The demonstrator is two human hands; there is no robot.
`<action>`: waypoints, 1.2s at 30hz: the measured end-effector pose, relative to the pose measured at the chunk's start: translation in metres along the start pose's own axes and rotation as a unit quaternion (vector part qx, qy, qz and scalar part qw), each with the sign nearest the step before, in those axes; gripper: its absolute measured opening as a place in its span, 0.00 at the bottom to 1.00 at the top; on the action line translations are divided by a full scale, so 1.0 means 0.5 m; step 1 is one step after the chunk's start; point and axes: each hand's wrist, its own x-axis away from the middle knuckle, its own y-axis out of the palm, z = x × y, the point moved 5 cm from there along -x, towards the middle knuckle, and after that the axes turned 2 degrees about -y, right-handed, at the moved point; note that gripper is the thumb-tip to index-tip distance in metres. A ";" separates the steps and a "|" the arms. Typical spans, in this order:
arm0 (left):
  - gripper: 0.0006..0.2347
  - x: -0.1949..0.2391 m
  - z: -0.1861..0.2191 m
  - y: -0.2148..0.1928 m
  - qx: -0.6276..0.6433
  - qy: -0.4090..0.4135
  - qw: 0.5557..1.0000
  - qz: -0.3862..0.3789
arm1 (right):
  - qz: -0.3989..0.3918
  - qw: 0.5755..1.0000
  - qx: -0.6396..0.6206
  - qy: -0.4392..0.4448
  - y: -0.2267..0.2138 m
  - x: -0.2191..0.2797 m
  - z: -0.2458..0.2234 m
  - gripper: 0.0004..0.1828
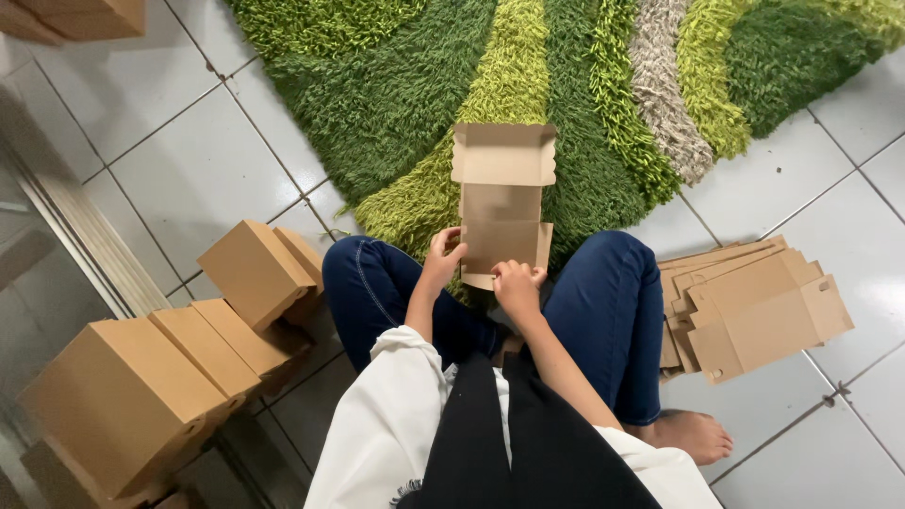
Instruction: The person sits on the floor and assembles flat cardboard pieces into small boxes by folding the flaps and tucking them into slots. The person handles the cardboard by hand, folding the sides and closing the top flaps to form the box structure.
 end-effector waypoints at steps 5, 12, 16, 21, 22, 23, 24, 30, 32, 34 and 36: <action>0.18 0.021 0.041 0.002 0.070 -0.009 0.997 0.017 | -0.029 0.999 -0.013 -0.003 -0.002 -0.005 0.000 0.06; 0.13 -0.029 -0.044 -0.003 0.156 0.003 0.988 0.019 | -0.035 0.999 -0.019 -0.006 -0.012 -0.002 -0.005 0.06; 0.14 -0.016 -0.028 -0.002 0.143 0.001 0.989 0.027 | -0.039 0.999 -0.028 -0.007 -0.038 -0.004 -0.010 0.06; 0.13 -0.036 -0.054 -0.009 0.102 -0.004 0.994 0.033 | -0.046 0.997 -0.044 -0.040 -0.097 -0.033 -0.050 0.07; 0.13 -0.053 -0.080 -0.008 0.102 -0.004 0.994 0.032 | -0.045 0.997 -0.043 -0.039 -0.123 -0.052 -0.064 0.07; 0.14 -0.071 -0.101 -0.009 0.085 0.021 0.995 0.040 | -0.044 0.994 -0.075 -0.061 -0.149 -0.071 -0.084 0.09; 0.15 -0.088 -0.123 -0.012 0.066 0.044 0.996 0.048 | -0.043 0.990 -0.107 -0.082 -0.175 -0.089 -0.105 0.10; 0.15 -0.083 -0.121 -0.010 0.085 0.068 0.992 0.056 | 0.109 0.984 0.021 -0.136 -0.241 -0.153 -0.193 0.32; 0.15 -0.074 -0.108 -0.012 0.081 0.070 0.993 0.055 | 0.097 0.987 -0.004 -0.125 -0.220 -0.164 -0.185 0.30; 0.15 -0.070 -0.097 -0.012 0.077 0.072 0.993 0.053 | 0.087 0.989 -0.029 -0.112 -0.197 -0.175 -0.176 0.28; 0.15 -0.066 -0.098 -0.012 0.048 0.071 0.994 0.065 | 0.063 0.993 -0.037 -0.092 -0.168 -0.182 -0.165 0.26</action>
